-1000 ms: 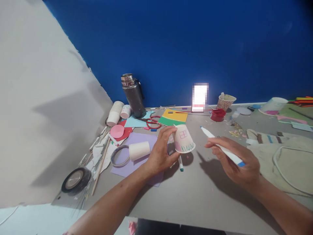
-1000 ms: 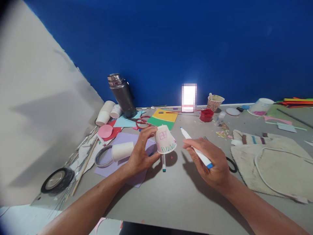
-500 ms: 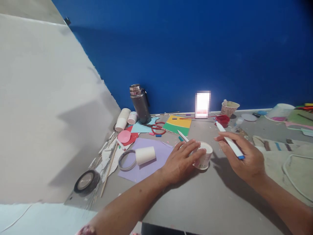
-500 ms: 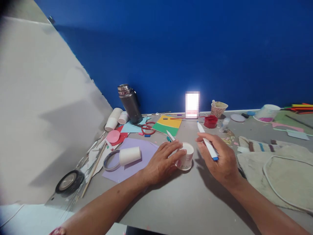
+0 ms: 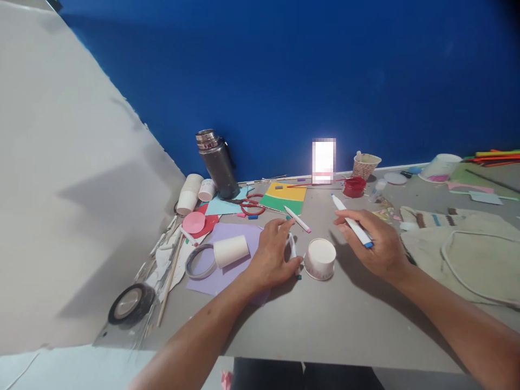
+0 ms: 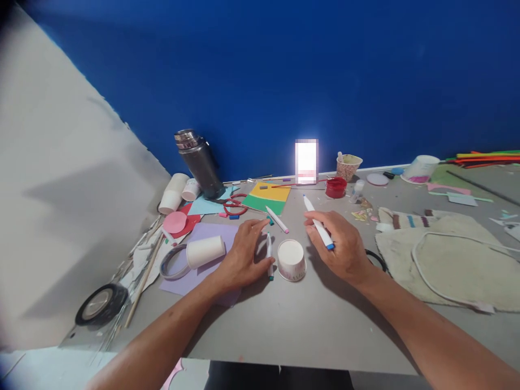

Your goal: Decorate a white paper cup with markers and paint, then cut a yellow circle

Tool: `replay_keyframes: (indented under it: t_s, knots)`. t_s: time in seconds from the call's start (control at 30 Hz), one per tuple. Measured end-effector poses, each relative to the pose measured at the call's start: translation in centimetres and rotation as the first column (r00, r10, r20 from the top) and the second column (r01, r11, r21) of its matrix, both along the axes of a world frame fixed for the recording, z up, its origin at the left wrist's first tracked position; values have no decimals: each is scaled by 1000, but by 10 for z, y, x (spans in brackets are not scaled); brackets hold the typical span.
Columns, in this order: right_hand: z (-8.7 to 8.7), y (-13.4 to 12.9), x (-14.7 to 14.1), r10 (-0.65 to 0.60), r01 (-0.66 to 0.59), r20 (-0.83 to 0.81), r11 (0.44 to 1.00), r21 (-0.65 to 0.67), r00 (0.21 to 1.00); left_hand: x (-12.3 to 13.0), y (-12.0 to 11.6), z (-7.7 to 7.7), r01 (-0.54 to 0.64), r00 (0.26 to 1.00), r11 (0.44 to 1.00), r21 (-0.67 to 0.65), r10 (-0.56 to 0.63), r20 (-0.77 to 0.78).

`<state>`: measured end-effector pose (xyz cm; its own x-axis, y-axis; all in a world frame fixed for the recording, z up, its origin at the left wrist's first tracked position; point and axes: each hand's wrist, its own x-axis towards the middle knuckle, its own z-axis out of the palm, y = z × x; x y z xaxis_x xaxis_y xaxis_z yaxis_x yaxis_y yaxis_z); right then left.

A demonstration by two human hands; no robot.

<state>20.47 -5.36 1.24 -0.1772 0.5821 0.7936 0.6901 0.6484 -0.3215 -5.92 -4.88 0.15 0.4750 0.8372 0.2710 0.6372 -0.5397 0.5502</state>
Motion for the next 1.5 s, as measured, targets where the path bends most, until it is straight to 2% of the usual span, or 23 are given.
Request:
replay_keyframes:
  t_s: [0.07,0.13,0.2,0.27,0.33,0.43,0.6,0.77,0.9,1.07,1.2,1.33,1.5]
  knots:
    - [-1,1,0,-6,6,5,1000,-7,1000,0,-4,3,93,995,994,51,-94,15]
    - [-2,2,1,-8,8,-5,1000,-30,1000,1,-11,6,165,982,969,185,-179,58]
    - [-2,1,1,7,-9,-27,998,-56,1000,4,-19,7,215,964,912,351,-255,71]
    - [-1,-1,-1,44,-47,-45,997,-56,998,8,-24,7,274,950,851,447,-313,14]
    - [-1,-4,-2,85,-86,-37,996,-38,996,12,-26,6,338,938,833,438,-338,-81]
    - [-3,-5,-5,113,-112,10,993,-49,994,17,-22,3,359,932,866,348,-316,-176]
    - [-9,-1,-5,142,-136,50,985,-108,989,20,-9,-3,281,948,911,300,-216,-233]
    - [-6,-1,-6,113,-110,17,985,-134,993,19,0,-2,298,946,914,274,-245,-212]
    - [-8,0,-6,87,-85,6,982,-170,996,16,9,-5,248,967,936,250,-221,-129]
    - [-13,5,-3,69,-73,-32,984,-162,997,11,16,-11,100,992,972,212,-113,48]
    - [-14,6,-2,66,-72,-42,987,-141,997,5,14,-5,-15,985,970,244,-29,173]
    - [-17,6,-2,54,-50,27,990,-129,998,-1,14,0,-54,979,968,246,3,203]
    - [-23,7,-2,41,-15,133,981,-194,990,-6,17,1,-199,964,901,385,110,241]
